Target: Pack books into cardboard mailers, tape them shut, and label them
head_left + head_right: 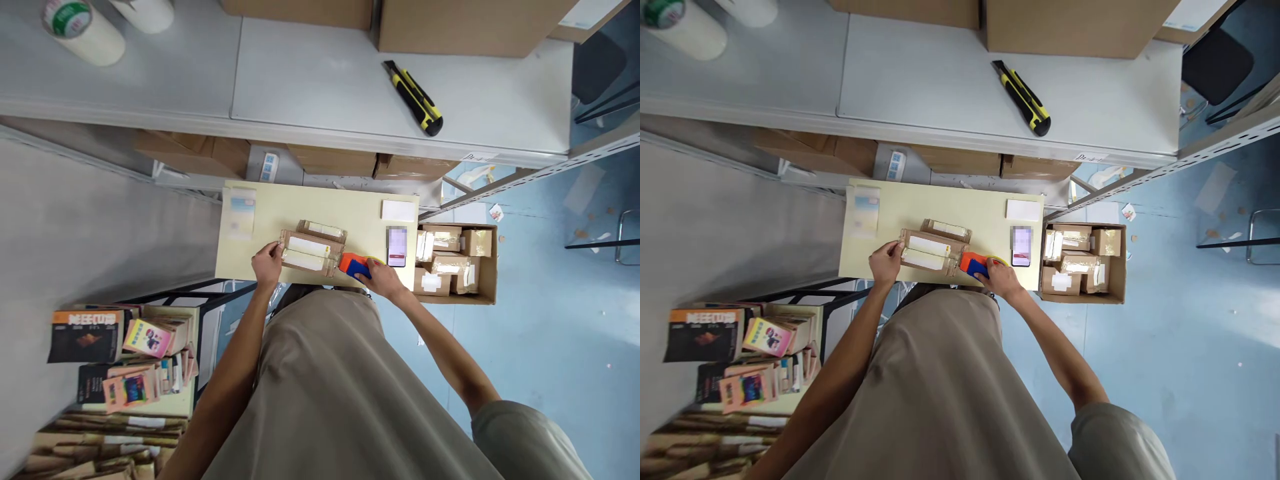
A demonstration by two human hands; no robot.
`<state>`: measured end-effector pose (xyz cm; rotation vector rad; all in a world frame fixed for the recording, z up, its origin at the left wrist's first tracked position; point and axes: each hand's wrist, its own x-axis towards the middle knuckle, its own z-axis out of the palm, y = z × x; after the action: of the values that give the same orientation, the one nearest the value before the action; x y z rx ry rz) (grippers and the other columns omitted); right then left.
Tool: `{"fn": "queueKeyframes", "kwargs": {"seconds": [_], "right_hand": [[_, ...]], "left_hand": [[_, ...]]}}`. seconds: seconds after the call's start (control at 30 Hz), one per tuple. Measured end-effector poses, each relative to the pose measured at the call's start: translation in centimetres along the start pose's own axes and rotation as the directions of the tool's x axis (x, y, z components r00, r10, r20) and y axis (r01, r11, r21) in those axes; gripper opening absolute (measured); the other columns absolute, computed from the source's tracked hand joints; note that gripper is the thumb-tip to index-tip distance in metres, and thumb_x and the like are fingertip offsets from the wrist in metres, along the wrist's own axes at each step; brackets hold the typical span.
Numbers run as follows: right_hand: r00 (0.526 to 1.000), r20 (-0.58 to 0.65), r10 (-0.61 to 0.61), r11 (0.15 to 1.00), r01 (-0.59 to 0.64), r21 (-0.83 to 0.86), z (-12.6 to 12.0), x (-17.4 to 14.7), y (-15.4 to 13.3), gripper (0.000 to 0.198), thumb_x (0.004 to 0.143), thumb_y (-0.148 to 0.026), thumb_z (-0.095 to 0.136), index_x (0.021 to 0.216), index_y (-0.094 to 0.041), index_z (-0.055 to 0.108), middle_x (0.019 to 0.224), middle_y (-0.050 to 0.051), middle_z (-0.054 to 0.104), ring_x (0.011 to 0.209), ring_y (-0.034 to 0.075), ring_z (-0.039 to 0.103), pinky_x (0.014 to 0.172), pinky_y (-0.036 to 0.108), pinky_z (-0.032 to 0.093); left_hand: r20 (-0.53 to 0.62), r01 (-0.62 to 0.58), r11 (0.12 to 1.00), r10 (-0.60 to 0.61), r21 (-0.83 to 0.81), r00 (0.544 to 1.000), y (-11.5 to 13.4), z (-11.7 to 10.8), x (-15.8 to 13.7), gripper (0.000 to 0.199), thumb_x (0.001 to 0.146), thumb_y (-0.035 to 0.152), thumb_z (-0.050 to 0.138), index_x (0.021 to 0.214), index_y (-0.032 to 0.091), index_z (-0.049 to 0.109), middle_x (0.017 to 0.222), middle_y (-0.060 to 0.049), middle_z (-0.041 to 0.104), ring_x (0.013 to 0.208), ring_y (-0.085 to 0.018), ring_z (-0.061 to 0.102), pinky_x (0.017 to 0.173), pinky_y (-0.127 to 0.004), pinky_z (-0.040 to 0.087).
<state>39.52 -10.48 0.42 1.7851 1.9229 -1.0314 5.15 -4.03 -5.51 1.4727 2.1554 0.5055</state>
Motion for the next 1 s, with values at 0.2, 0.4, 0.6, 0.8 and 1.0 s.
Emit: {"fn": "queueKeyframes", "kwargs": {"seconds": [0.2,0.4,0.6,0.8,1.0], "right_hand": [[0.988,-0.016,0.152,0.987,-0.152,-0.046,2.0,0.4,-0.3,0.048,0.114,-0.048,0.054,0.136,-0.007,0.063,0.122,0.025,0.08,0.116,0.036,0.078,0.091,0.037,0.054],[0.969,-0.062,0.24,0.962,-0.229,0.148,-1.1,-0.8,-1.9,0.046,0.114,-0.055,0.051,0.128,-0.013,0.063,0.11,0.019,0.083,0.103,0.033,0.081,0.075,0.032,0.048],[0.904,-0.386,0.186,0.932,-0.038,0.36,-11.3,-1.0,-6.8,0.04,0.11,-0.051,0.053,0.125,-0.016,0.062,0.099,0.014,0.081,0.089,0.032,0.077,0.074,0.033,0.049],[0.688,-0.723,-0.065,0.97,0.213,0.116,-23.3,1.8,-13.7,0.05,0.108,-0.046,0.049,0.147,-0.014,0.051,0.12,0.019,0.077,0.105,0.037,0.073,0.089,0.042,0.055],[0.592,-0.796,-0.127,0.99,0.023,-0.141,-29.4,9.2,-16.0,0.048,0.109,-0.024,0.046,0.151,-0.001,0.05,0.132,0.027,0.072,0.131,0.038,0.062,0.125,0.055,0.034]], "left_hand": [[0.011,0.031,0.997,-0.03,-0.073,0.999,-0.8,-0.9,0.7,0.034,0.096,0.046,0.063,0.106,0.02,0.082,0.11,-0.012,0.086,0.105,-0.029,0.08,0.1,-0.037,0.059],[0.068,0.049,0.987,-0.039,-0.153,0.997,-1.1,-2.4,2.1,0.031,0.091,0.038,0.069,0.114,0.02,0.075,0.114,-0.013,0.084,0.113,-0.031,0.078,0.108,-0.045,0.059],[-0.166,-0.53,0.804,0.503,-0.271,0.848,9.1,-6.5,3.0,0.04,0.104,0.037,0.063,0.14,0.021,0.066,0.137,-0.016,0.072,0.132,-0.031,0.067,0.117,-0.05,0.055],[-0.32,-0.838,0.445,0.782,-0.317,0.536,22.2,-10.9,5.4,0.041,0.111,0.026,0.051,0.15,0.028,0.063,0.144,-0.014,0.065,0.141,-0.027,0.062,0.126,-0.047,0.049],[-0.274,-0.824,0.48,0.784,-0.3,0.557,24.5,-10.4,11.0,0.052,0.106,0.024,0.053,0.157,0.019,0.057,0.153,-0.017,0.064,0.146,-0.03,0.06,0.127,-0.049,0.049]]}}
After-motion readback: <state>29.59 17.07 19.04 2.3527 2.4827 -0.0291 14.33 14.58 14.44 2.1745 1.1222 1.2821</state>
